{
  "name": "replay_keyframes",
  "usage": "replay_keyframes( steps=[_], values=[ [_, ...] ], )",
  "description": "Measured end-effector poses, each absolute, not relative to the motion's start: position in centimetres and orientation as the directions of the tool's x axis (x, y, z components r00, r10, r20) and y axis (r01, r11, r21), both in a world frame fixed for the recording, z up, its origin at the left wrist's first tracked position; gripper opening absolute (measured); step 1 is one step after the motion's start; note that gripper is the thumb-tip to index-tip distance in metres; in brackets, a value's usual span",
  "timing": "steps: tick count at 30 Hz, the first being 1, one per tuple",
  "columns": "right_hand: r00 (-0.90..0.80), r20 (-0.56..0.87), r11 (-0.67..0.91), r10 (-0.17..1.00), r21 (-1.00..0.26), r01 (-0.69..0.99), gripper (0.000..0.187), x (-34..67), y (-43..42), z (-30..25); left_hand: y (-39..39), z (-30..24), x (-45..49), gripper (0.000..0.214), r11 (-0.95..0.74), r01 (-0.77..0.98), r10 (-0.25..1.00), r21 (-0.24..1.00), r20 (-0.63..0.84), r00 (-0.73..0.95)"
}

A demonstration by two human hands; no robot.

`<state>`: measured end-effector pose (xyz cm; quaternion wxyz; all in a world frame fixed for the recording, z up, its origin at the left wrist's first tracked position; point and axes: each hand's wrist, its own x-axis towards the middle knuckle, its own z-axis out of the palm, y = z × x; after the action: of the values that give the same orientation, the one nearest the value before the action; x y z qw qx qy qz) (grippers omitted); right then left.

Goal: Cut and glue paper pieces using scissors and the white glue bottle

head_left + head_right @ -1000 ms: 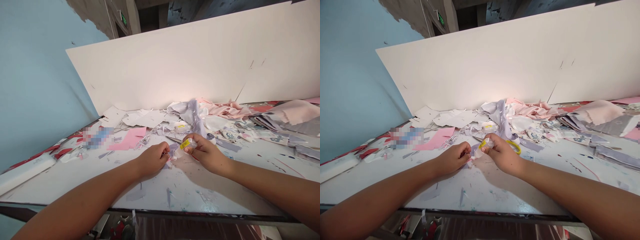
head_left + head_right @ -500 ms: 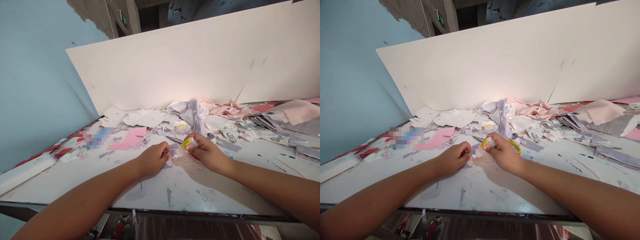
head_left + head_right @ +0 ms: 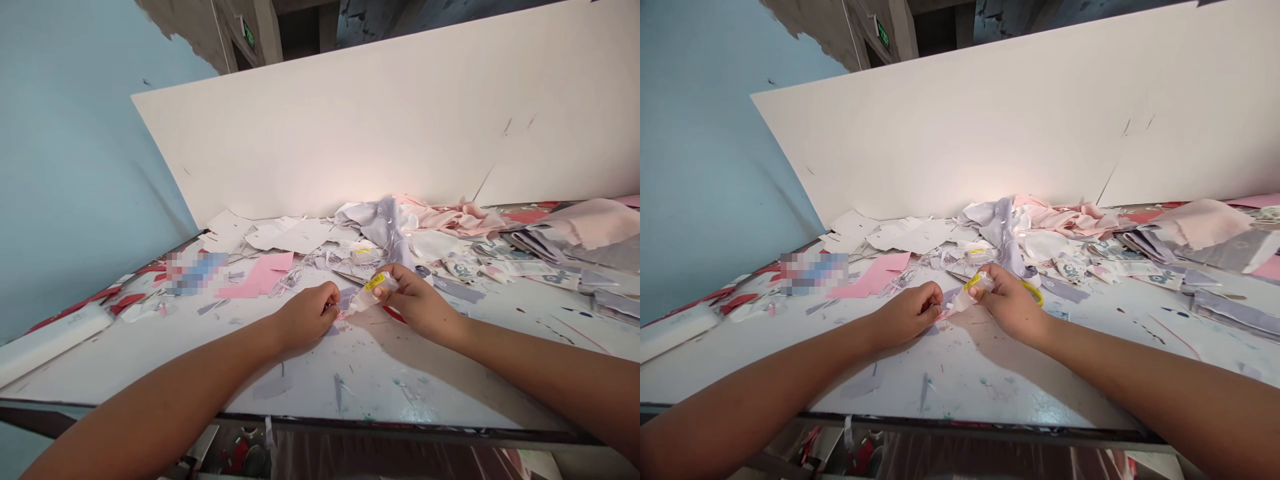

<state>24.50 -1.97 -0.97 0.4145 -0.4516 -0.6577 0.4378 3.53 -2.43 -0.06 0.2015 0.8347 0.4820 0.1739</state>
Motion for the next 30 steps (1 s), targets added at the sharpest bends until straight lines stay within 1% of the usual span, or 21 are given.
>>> replay_keyframes(
  steps=[4,6,8,10,13,15,17,19,20,23,26,28,30],
  values=[
    [-0.262,0.178,0.255,0.948,-0.92,0.297,0.022,24.5,-2.1,-0.8,-2.4,-0.1,3.4,0.012,-0.456,0.728,0.873,0.512,0.098,0.479],
    [-0.295,0.177,0.272,0.939,-0.907,0.321,0.021,24.5,-2.4,-0.7,-2.4,-0.1,3.4,0.011,-0.46,0.721,0.872,0.518,0.107,0.478],
    [-0.339,0.206,0.322,0.918,-0.886,0.333,0.019,24.5,-2.6,-0.6,-2.4,-0.2,3.4,0.012,-0.459,0.717,0.872,0.526,0.11,0.477],
    [-0.381,0.28,0.424,0.881,-0.824,0.375,0.018,24.7,-2.8,-0.4,-2.4,-0.2,3.4,0.013,-0.452,0.714,0.874,0.535,0.106,0.474],
    [-0.463,0.387,0.59,0.797,-0.663,0.46,0.019,25.0,-3.2,0.1,-2.4,-0.2,3.5,0.014,-0.437,0.717,0.881,0.543,0.097,0.463],
    [-0.526,0.418,0.663,0.74,-0.584,0.468,0.023,25.2,-3.4,0.6,-2.3,-0.2,3.5,0.014,-0.436,0.718,0.881,0.543,0.094,0.464],
    [-0.571,0.432,0.705,0.699,-0.554,0.443,0.025,25.4,-3.5,1.1,-2.3,-0.2,3.5,0.013,-0.443,0.718,0.878,0.537,0.1,0.468],
    [-0.572,0.444,0.711,0.69,-0.565,0.419,0.025,25.6,-3.6,1.4,-2.2,-0.3,3.4,0.012,-0.453,0.718,0.875,0.528,0.107,0.473],
    [-0.555,0.445,0.696,0.703,-0.588,0.412,0.023,25.7,-3.6,1.5,-2.2,-0.3,3.4,0.011,-0.455,0.72,0.874,0.524,0.111,0.473],
    [-0.463,0.425,0.608,0.778,-0.697,0.381,0.02,26.0,-3.3,1.3,-2.2,-0.4,3.3,0.011,-0.448,0.717,0.878,0.534,0.112,0.465],
    [-0.375,0.418,0.53,0.827,-0.801,0.277,0.019,26.0,-2.9,1.0,-2.1,-0.5,3.2,0.012,-0.418,0.685,0.881,0.597,0.083,0.466],
    [-0.328,0.415,0.493,0.849,-0.844,0.21,0.019,25.8,-2.8,0.9,-2.1,-0.5,3.2,0.013,-0.393,0.652,0.881,0.648,0.063,0.468],
    [-0.308,0.392,0.458,0.867,-0.871,0.181,0.019,25.7,-2.7,0.7,-2.1,-0.4,3.2,0.013,-0.383,0.638,0.883,0.668,0.061,0.466]
  ],
)
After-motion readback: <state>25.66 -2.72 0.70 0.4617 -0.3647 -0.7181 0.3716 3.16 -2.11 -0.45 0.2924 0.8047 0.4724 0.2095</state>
